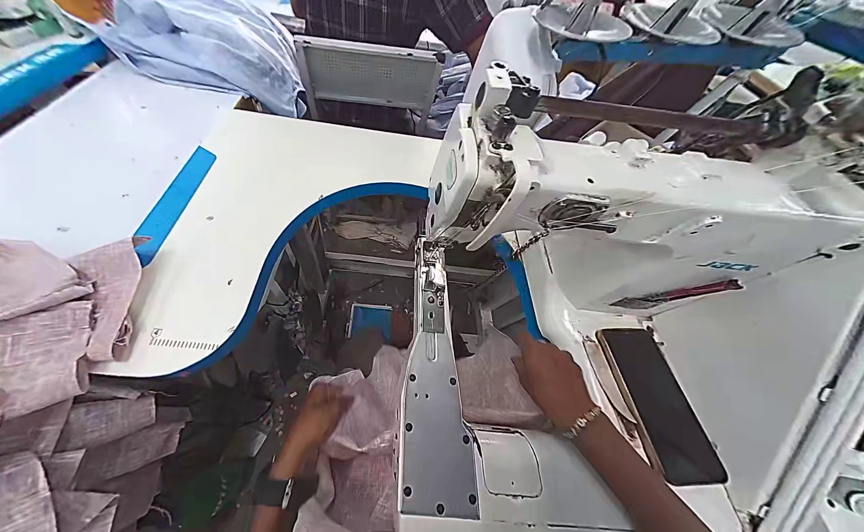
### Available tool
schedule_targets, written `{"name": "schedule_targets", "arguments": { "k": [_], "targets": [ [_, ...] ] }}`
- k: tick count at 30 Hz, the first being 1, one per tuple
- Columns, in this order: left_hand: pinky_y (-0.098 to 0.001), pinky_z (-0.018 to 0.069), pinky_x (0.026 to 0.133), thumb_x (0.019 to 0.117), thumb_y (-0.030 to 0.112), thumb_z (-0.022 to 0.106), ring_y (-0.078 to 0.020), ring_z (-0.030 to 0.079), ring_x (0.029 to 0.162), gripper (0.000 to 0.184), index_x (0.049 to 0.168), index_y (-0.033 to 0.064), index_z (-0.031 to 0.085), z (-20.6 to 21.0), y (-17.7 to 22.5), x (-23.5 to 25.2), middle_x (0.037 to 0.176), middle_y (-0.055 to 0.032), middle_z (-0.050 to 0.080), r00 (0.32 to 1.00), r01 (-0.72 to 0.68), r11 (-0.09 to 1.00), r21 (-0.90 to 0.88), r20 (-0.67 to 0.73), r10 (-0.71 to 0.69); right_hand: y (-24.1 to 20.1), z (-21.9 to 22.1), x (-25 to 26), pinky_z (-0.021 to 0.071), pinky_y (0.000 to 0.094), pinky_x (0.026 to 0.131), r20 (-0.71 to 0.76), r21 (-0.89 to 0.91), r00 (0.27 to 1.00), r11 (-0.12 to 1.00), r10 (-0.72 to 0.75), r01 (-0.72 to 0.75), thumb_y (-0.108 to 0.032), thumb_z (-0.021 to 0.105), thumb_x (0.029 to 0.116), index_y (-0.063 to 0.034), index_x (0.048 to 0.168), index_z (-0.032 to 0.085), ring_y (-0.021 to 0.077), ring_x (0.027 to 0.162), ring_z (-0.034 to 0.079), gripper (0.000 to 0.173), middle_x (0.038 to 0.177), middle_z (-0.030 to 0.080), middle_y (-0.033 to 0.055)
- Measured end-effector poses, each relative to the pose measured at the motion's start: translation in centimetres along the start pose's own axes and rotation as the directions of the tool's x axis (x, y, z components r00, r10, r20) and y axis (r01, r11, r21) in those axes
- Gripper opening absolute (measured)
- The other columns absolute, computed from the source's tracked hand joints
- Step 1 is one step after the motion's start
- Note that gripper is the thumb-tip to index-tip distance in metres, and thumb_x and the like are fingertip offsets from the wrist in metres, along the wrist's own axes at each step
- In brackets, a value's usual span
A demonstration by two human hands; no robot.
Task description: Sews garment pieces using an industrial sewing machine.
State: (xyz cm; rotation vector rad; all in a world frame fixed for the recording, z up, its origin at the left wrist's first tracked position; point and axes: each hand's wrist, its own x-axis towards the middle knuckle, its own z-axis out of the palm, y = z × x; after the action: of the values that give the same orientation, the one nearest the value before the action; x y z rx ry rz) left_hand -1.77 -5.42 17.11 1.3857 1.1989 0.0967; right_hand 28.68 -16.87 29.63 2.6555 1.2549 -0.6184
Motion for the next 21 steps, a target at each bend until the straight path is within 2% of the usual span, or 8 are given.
{"name": "schedule_targets", "arguments": {
  "k": [3, 6, 8, 12, 15, 16, 18, 21],
  "targets": [
    [-0.0286, 0.0553, 0.070, 0.1049, 0.011, 0.048, -0.0058, 0.063, 0.071, 0.027, 0.095, 0.0006, 0.071, 0.8, 8.9, -0.8, 0.079, -0.0001, 0.068, 0.938, -0.342, 0.879, -0.333, -0.069, 0.338, -4.5, 0.5, -0.9, 0.0567, 0.0609, 0.071, -0.446, 0.130, 0.830, 0.894, -0.334, 0.430, -0.007, 0.058, 0.0978, 0.0033, 0.140, 0.058, 0.0462, 0.080, 0.072, 0.043, 0.101, 0.072, 0.0290],
    [-0.0216, 0.0582, 0.073, 0.1062, 0.015, 0.038, -0.0006, 0.067, 0.077, 0.038, 0.140, 0.0032, 0.051, 2.2, 14.1, -4.3, 0.094, 0.0051, 0.071, 0.834, -0.246, 0.760, -0.601, 0.269, 0.482, -6.0, 3.0, -1.8, 0.0527, 0.0388, 0.043, -0.741, -0.139, 0.315, 0.593, -0.594, 0.793, -0.007, 0.059, 0.0924, -0.0039, 0.111, 0.074, 0.0252, 0.051, 0.064, 0.024, 0.077, 0.069, 0.0141],
    [-0.0210, 0.0561, 0.056, 0.1015, 0.007, 0.038, -0.0035, 0.064, 0.059, 0.051, 0.152, -0.0020, 0.038, 2.4, 14.2, -2.4, 0.079, 0.0017, 0.071, 0.819, -0.394, 0.768, -0.505, 0.186, 0.543, -5.1, 3.6, -1.2, 0.0443, 0.0276, 0.039, -0.756, -0.265, 0.155, 0.514, -0.636, 0.816, -0.008, 0.056, 0.0927, -0.0081, 0.092, 0.072, 0.0163, 0.046, 0.055, 0.016, 0.069, 0.061, 0.0068],
    [-0.0465, 0.0573, 0.086, 0.1006, 0.014, 0.055, -0.0299, 0.070, 0.097, 0.030, 0.122, -0.0038, 0.066, 4.5, 15.7, 4.3, 0.112, -0.0192, 0.070, 0.670, -0.637, 0.735, 0.232, -0.305, 0.677, -5.6, 4.0, -2.3, 0.0418, 0.0253, 0.040, -0.747, -0.246, 0.204, 0.549, -0.632, 0.799, -0.008, 0.056, 0.0897, -0.0062, 0.086, 0.070, 0.0141, 0.045, 0.053, 0.015, 0.065, 0.060, 0.0043],
    [-0.0593, 0.0535, 0.085, 0.1037, 0.023, 0.051, -0.0441, 0.068, 0.099, 0.047, 0.143, -0.0014, 0.054, 6.2, 16.2, 2.5, 0.114, -0.0285, 0.066, 0.752, -0.495, 0.782, 0.379, -0.265, 0.604, -4.0, 0.6, -1.5, 0.0576, 0.0509, 0.058, -0.605, 0.092, 0.696, 0.834, -0.388, 0.544, -0.020, 0.067, 0.0942, 0.0079, 0.122, 0.068, 0.0335, 0.063, 0.071, 0.039, 0.078, 0.072, 0.0178],
    [-0.0575, 0.0541, 0.078, 0.1043, 0.030, 0.051, -0.0426, 0.068, 0.089, 0.054, 0.151, 0.0036, 0.048, 6.4, 15.7, 1.9, 0.104, -0.0262, 0.068, 0.774, -0.473, 0.784, 0.402, -0.237, 0.588, -2.8, -0.4, 0.0, 0.0575, 0.0571, 0.067, -0.568, 0.137, 0.760, 0.875, -0.315, 0.465, -0.019, 0.067, 0.0956, 0.0081, 0.117, 0.070, 0.0398, 0.073, 0.073, 0.035, 0.084, 0.073, 0.0223],
    [-0.0521, 0.0548, 0.072, 0.1022, 0.036, 0.055, -0.0376, 0.067, 0.078, 0.062, 0.156, 0.0064, 0.044, 6.4, 14.9, 1.8, 0.094, -0.0219, 0.069, 0.762, -0.485, 0.769, 0.416, -0.231, 0.605, -2.1, -0.8, 2.4, 0.0566, 0.0554, 0.065, -0.661, 0.052, 0.674, 0.876, -0.329, 0.479, -0.012, 0.064, 0.0943, 0.0071, 0.092, 0.073, 0.0395, 0.072, 0.072, 0.022, 0.077, 0.070, 0.0221],
    [-0.0492, 0.0568, 0.083, 0.0897, 0.037, 0.074, -0.0363, 0.067, 0.096, 0.075, 0.147, -0.0036, 0.048, 6.2, 15.0, 2.5, 0.126, -0.0274, 0.061, 0.684, -0.561, 0.739, 0.373, -0.294, 0.668, -5.1, -0.3, 2.9, 0.0579, 0.0472, 0.060, -0.770, 0.025, 0.501, 0.767, -0.394, 0.642, -0.008, 0.063, 0.0914, 0.0017, 0.091, 0.077, 0.0333, 0.070, 0.072, 0.018, 0.081, 0.072, 0.0187]
  ]
}}
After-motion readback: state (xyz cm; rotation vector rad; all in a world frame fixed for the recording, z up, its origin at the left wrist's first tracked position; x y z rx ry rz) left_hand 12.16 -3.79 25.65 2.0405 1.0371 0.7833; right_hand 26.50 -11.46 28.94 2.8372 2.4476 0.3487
